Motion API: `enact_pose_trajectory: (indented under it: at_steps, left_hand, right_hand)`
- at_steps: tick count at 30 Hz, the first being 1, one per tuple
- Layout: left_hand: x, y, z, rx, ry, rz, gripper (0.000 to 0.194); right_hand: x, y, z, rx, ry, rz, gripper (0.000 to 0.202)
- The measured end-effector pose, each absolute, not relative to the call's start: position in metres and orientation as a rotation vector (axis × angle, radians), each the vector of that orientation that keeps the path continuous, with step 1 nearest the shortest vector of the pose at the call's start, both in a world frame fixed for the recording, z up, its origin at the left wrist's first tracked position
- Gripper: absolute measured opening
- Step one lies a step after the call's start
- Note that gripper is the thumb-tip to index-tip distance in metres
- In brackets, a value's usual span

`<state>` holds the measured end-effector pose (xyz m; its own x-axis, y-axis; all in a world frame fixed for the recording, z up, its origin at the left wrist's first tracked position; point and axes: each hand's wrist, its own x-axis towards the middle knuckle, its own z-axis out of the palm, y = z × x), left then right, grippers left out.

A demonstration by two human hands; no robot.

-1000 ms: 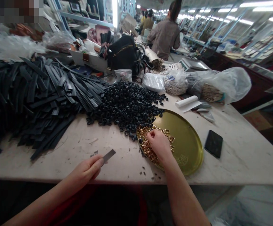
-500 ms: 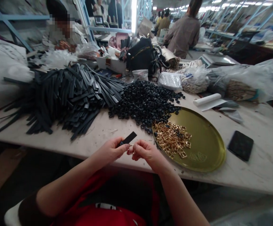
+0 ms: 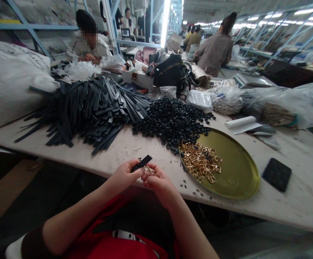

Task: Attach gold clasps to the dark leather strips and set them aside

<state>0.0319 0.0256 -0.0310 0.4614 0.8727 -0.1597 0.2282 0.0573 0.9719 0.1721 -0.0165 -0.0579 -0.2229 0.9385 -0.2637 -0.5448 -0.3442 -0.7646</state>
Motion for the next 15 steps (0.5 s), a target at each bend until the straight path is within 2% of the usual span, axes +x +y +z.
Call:
enact_pose_trajectory:
  at_steps: [3, 6, 10, 15]
  left_hand:
    - [0.028, 0.024, -0.033, 1.471, 1.040, 0.628, 0.019]
    - [0.027, 0.024, -0.031, 1.490, 1.072, 0.638, 0.017]
    - [0.027, 0.024, -0.031, 1.556, 1.095, 0.633, 0.016]
    - [0.025, 0.026, -0.038, 1.646, 1.143, 0.503, 0.022]
  right_hand:
    - [0.173, -0.018, -0.059, -0.872, -0.590, 1.861, 0.017]
    - [0.172, -0.021, -0.059, -0.930, -0.665, 1.910, 0.010]
    - [0.170, -0.021, -0.064, -0.918, -0.728, 1.896, 0.012]
    - [0.169, -0.016, -0.074, -1.106, -0.698, 1.679, 0.020]
